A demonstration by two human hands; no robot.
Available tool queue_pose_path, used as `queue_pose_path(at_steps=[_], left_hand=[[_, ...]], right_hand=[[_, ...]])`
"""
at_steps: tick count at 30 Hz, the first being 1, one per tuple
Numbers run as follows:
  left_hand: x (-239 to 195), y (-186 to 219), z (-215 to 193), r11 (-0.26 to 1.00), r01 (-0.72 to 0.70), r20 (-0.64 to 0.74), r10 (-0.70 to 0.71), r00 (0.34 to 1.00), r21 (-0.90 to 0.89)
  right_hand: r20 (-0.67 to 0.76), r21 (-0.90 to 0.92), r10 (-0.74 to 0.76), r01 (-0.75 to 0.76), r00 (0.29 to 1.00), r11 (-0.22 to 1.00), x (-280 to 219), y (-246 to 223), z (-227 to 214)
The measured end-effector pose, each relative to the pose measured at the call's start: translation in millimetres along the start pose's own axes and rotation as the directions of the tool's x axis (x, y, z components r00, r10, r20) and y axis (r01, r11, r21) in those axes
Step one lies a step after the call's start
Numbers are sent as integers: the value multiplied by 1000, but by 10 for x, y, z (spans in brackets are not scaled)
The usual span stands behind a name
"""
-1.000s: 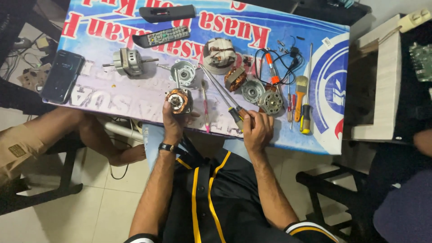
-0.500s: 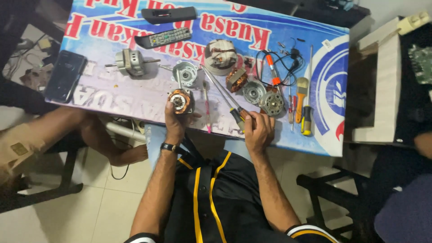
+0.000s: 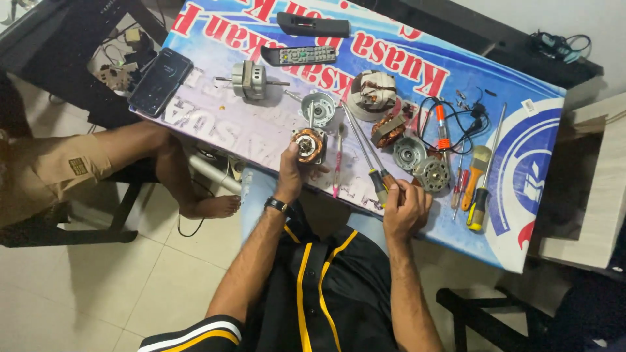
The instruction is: The person disassembles and reassembles small electrical motor components on a table. They use a screwdriver to remove parts, separate the copper windings from the metal housing, and then reassemble the unit.
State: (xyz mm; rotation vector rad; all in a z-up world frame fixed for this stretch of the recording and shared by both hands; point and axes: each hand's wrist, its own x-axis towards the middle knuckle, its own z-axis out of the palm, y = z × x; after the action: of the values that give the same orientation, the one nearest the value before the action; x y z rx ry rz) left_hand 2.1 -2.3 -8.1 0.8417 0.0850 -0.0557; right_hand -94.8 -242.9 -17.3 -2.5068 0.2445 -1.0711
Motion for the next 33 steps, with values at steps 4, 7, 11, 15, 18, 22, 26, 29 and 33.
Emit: queue_pose_path(at_steps=[4,7,11,15,18,22,26,29,33], left_hand=[[5,31,-1,1000,-27,5,27,1000,-3],[-44,113,80,999,-19,15,19,1000,32],[17,5,-20,999,-22,15,22,1000,44],[59,-125,-87,995,-16,-7,17,1000,103],[14,100,160,988,25,-79,-13,997,150],[42,27,195,979,18,-107,4,994,203],[67,71,270,963,25,-161,19,987,268],[111,176,304,914,31,-174,44,984,405],[157,135,175,760,43,-183,100,978,648]], right_hand=[[0,9,8,-8,1000,1000,-20,31,28],[-3,10,13,-13,1000,1000,-41,46,34],[-13,11,12,-11,1000,1000,-9,-10,11],[-20,3,13,-13,1000,1000,-6,-16,4],[-19,9,21,-21,1000,1000,-18,10,26],[-16,23,22,-21,1000,999,-17,7,10],[-14,19,24,-24,1000,1000,-20,-7,5],[-20,14,27,-27,999,1000,-17,4,19],[-31,13,7,-6,999,1000,-6,-7,12]])
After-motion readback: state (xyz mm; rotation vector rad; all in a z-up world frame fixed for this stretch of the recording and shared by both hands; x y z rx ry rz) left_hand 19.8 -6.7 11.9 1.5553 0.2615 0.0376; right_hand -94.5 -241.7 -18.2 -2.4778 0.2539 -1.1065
